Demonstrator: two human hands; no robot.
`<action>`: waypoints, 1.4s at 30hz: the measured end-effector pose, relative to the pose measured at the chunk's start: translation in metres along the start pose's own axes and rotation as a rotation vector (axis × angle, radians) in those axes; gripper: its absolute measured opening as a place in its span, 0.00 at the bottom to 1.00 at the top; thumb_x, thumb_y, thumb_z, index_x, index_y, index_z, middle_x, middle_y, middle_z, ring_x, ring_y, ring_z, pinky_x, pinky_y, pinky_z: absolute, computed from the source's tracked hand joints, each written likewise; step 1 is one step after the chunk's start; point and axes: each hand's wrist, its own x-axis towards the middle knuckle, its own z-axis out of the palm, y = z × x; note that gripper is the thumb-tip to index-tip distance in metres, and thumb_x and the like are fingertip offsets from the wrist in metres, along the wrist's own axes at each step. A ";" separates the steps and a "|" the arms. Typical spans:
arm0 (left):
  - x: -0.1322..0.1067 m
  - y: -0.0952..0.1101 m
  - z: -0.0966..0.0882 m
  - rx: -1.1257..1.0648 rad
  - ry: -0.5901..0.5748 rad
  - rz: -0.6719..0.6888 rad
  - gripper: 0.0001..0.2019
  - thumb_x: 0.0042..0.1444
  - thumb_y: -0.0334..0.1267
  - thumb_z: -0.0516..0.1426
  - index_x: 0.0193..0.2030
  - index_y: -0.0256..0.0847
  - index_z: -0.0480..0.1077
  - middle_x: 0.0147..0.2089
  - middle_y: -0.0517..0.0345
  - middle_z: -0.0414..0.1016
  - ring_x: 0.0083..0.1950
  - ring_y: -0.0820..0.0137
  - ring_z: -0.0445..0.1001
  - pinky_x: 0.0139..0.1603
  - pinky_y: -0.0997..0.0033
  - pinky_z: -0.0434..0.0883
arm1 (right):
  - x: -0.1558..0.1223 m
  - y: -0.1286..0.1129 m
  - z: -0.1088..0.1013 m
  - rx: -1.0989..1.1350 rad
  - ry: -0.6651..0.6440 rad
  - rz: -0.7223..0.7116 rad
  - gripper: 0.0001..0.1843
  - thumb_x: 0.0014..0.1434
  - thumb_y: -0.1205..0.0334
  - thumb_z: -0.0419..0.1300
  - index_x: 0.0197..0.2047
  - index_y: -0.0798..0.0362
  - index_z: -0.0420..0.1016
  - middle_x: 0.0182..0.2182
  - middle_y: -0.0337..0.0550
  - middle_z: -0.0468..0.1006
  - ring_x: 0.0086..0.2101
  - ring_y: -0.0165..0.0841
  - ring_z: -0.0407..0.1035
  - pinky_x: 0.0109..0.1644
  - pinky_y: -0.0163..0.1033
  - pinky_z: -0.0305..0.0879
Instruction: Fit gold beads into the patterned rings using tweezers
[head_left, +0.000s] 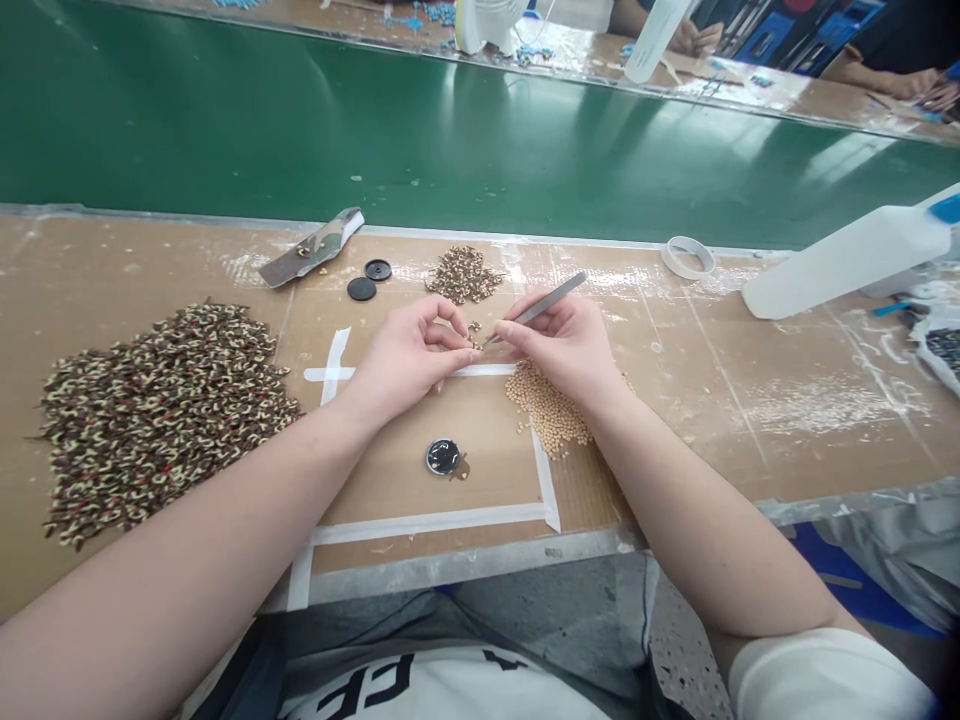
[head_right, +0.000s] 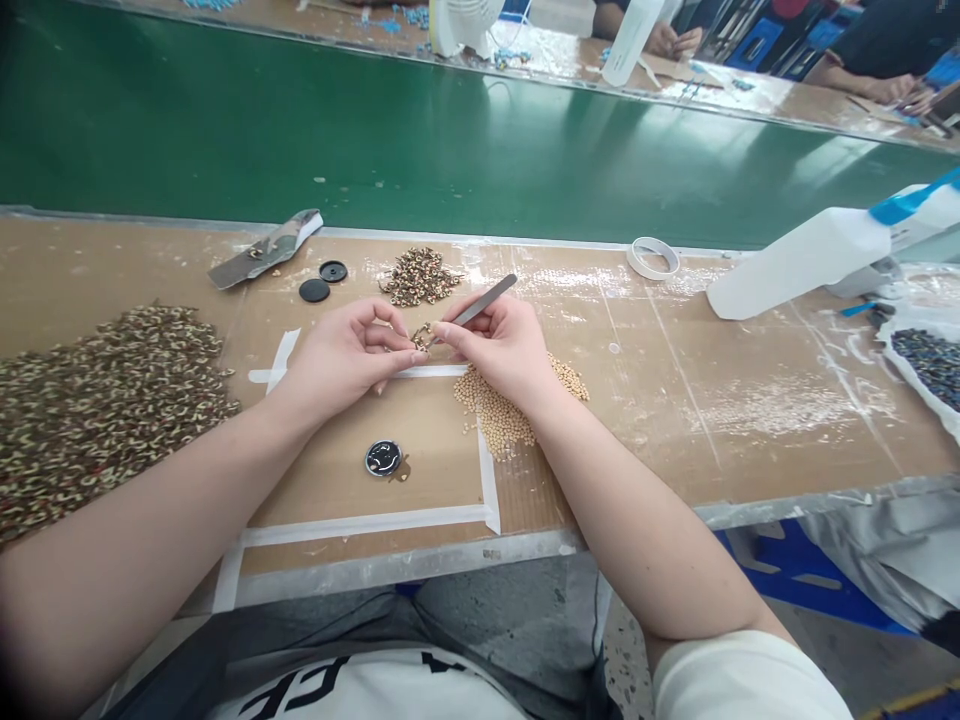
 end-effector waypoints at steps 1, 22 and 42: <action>0.000 0.000 0.000 -0.006 -0.001 0.002 0.16 0.50 0.41 0.69 0.39 0.43 0.67 0.31 0.59 0.79 0.23 0.76 0.71 0.17 0.80 0.64 | 0.000 -0.001 0.000 0.000 -0.001 -0.002 0.19 0.53 0.47 0.74 0.35 0.52 0.78 0.27 0.40 0.80 0.28 0.33 0.76 0.31 0.39 0.78; -0.005 0.007 -0.002 0.073 -0.041 0.003 0.15 0.52 0.44 0.68 0.39 0.42 0.67 0.35 0.55 0.80 0.29 0.72 0.76 0.20 0.80 0.66 | 0.000 -0.011 -0.009 -0.035 -0.036 0.017 0.20 0.54 0.44 0.72 0.38 0.52 0.77 0.32 0.42 0.81 0.33 0.35 0.78 0.32 0.39 0.78; -0.007 0.016 -0.023 0.535 0.147 0.120 0.12 0.59 0.49 0.62 0.39 0.43 0.81 0.31 0.57 0.79 0.30 0.69 0.72 0.32 0.71 0.68 | 0.013 -0.003 -0.037 -0.378 0.168 -0.137 0.14 0.64 0.48 0.65 0.42 0.49 0.79 0.36 0.42 0.81 0.35 0.35 0.74 0.41 0.44 0.71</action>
